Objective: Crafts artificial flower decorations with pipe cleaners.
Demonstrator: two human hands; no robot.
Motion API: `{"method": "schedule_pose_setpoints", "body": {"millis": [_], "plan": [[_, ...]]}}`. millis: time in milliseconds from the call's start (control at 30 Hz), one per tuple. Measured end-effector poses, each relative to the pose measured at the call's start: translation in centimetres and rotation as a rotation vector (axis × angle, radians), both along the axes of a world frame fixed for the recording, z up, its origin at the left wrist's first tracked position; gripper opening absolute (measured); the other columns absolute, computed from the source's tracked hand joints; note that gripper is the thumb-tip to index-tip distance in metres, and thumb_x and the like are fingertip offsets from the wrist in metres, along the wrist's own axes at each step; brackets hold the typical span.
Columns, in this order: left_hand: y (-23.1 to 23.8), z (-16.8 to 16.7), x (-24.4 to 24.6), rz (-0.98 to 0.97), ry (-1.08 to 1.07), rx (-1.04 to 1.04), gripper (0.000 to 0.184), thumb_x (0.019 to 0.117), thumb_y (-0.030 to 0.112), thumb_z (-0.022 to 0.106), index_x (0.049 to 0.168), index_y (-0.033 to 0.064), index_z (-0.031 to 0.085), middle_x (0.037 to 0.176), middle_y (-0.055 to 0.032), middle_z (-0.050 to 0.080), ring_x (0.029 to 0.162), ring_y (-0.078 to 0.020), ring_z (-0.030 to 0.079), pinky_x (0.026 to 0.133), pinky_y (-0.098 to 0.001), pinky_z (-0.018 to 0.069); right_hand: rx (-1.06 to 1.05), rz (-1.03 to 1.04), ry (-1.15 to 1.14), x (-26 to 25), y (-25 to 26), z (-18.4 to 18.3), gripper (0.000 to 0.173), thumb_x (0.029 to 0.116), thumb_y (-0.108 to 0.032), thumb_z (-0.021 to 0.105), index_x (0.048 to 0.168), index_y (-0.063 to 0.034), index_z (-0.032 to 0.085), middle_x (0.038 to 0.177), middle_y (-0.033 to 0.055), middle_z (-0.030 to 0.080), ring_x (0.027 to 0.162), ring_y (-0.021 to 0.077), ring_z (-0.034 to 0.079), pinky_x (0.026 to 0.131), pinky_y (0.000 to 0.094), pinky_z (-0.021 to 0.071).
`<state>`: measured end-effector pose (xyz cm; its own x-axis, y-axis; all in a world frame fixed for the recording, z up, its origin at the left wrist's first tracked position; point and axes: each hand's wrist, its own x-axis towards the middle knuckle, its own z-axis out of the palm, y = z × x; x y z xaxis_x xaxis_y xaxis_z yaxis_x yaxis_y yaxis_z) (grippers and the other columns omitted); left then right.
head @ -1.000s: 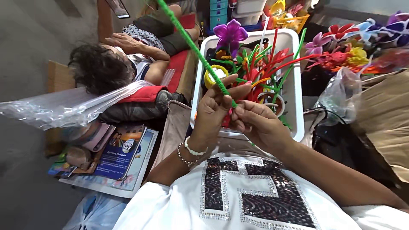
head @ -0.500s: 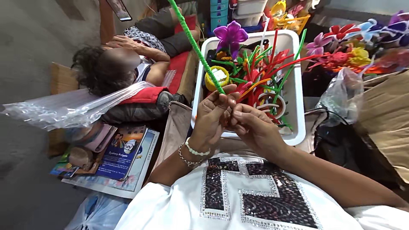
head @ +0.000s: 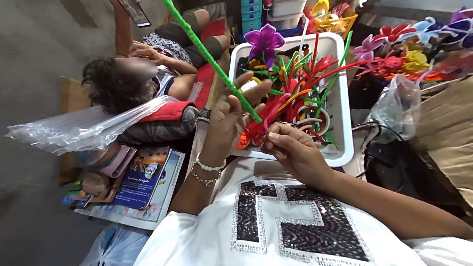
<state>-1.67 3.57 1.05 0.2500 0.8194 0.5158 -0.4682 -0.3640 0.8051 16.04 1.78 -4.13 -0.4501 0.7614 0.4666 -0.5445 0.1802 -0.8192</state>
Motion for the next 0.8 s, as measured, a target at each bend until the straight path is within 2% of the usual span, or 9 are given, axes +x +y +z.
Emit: {"method": "schedule_pose_setpoints", "body": {"millis": [33,67,133,200,233,300,367,467,800], "plan": [[0.0,0.2,-0.4,0.017,-0.016,-0.002,0.042,0.1111,0.035,0.040,0.148,0.0178,0.047,0.138,-0.0039,0.065,0.123,-0.0182,0.066,0.102,-0.0368,0.0555,-0.012,-0.004,-0.017,-0.1,0.0,-0.2,0.025,0.1060,-0.014,0.047,0.090,-0.0147,0.067,0.077,-0.0080,0.060,0.070,-0.0015,0.054,0.070,0.0157,0.0474],[0.0,0.3,-0.9,0.042,-0.038,-0.009,0.041,0.1117,0.037,0.037,0.148,0.0202,0.047,0.137,-0.0019,0.066,0.121,-0.0163,0.067,0.100,-0.0348,0.0562,-0.025,-0.003,-0.042,-0.2,0.0,-0.3,0.025,0.1057,-0.013,0.047,0.090,-0.0141,0.066,0.077,-0.0080,0.060,0.070,-0.0015,0.054,0.069,0.0154,0.0462],[0.2,0.3,-1.6,0.111,-0.101,-0.026,0.037,0.1121,0.036,0.036,0.141,0.0245,0.056,0.117,0.0053,0.071,0.103,-0.0076,0.070,0.092,-0.0272,0.0588,-0.031,0.021,-0.094,-0.3,-0.1,-0.5,0.025,0.1065,-0.013,0.045,0.092,-0.0131,0.065,0.078,-0.0081,0.060,0.069,-0.0017,0.053,0.067,0.0148,0.0451],[0.7,0.1,-2.3,0.112,-0.243,-0.043,0.027,0.1115,0.030,0.041,0.121,0.0253,0.066,0.088,0.0094,0.067,0.083,-0.0027,0.068,0.081,-0.0210,0.0585,-0.017,0.033,-0.132,-0.4,-0.1,-0.7,0.025,0.1065,-0.012,0.045,0.093,-0.0123,0.065,0.079,-0.0086,0.061,0.068,-0.0028,0.053,0.065,0.0136,0.0447],[0.9,0.0,-2.7,0.042,-0.326,-0.036,0.025,0.1116,0.026,0.039,0.112,0.0242,0.064,0.080,0.0097,0.061,0.076,-0.0015,0.064,0.077,-0.0186,0.0559,-0.006,0.037,-0.143,-0.4,-0.1,-0.8,0.025,0.1062,-0.011,0.045,0.093,-0.0116,0.065,0.079,-0.0084,0.061,0.068,-0.0028,0.052,0.064,0.0135,0.0443],[1.1,-0.1,-3.1,-0.094,-0.497,-0.057,0.027,0.1122,0.021,0.034,0.098,0.0200,0.057,0.072,0.0080,0.052,0.068,-0.0014,0.056,0.070,-0.0155,0.0505,0.024,0.040,-0.168,-0.4,-0.1,-0.7,0.024,0.1063,-0.011,0.045,0.093,-0.0111,0.065,0.081,-0.0081,0.061,0.069,-0.0024,0.053,0.064,0.0137,0.0442],[1.1,0.0,-3.2,-0.126,-0.580,-0.085,0.027,0.1120,0.019,0.033,0.094,0.0182,0.053,0.068,0.0074,0.047,0.061,-0.0008,0.049,0.062,-0.0131,0.0448,0.054,0.029,-0.188,-0.6,-0.1,-0.6,0.023,0.1063,-0.011,0.046,0.093,-0.0114,0.064,0.080,-0.0088,0.061,0.070,-0.0028,0.054,0.065,0.0136,0.0448],[1.0,0.1,-3.4,-0.124,-0.583,-0.079,0.025,0.1118,0.019,0.034,0.095,0.0181,0.053,0.067,0.0082,0.045,0.057,0.0006,0.046,0.056,-0.0114,0.0413,0.064,0.021,-0.195,-0.7,-0.1,-0.6,0.022,0.1063,-0.012,0.047,0.093,-0.0110,0.064,0.080,-0.0085,0.061,0.070,-0.0027,0.054,0.065,0.0137,0.0450],[1.1,-0.2,-3.2,-0.063,-0.584,-0.069,0.025,0.1110,0.017,0.036,0.091,0.0181,0.052,0.067,0.0081,0.046,0.057,0.0013,0.048,0.055,-0.0102,0.0415,0.069,-0.020,-0.210,-0.9,-0.2,-0.8,0.022,0.1060,-0.012,0.047,0.092,-0.0115,0.064,0.079,-0.0091,0.059,0.067,-0.0041,0.050,0.060,0.0120,0.0409]]}}
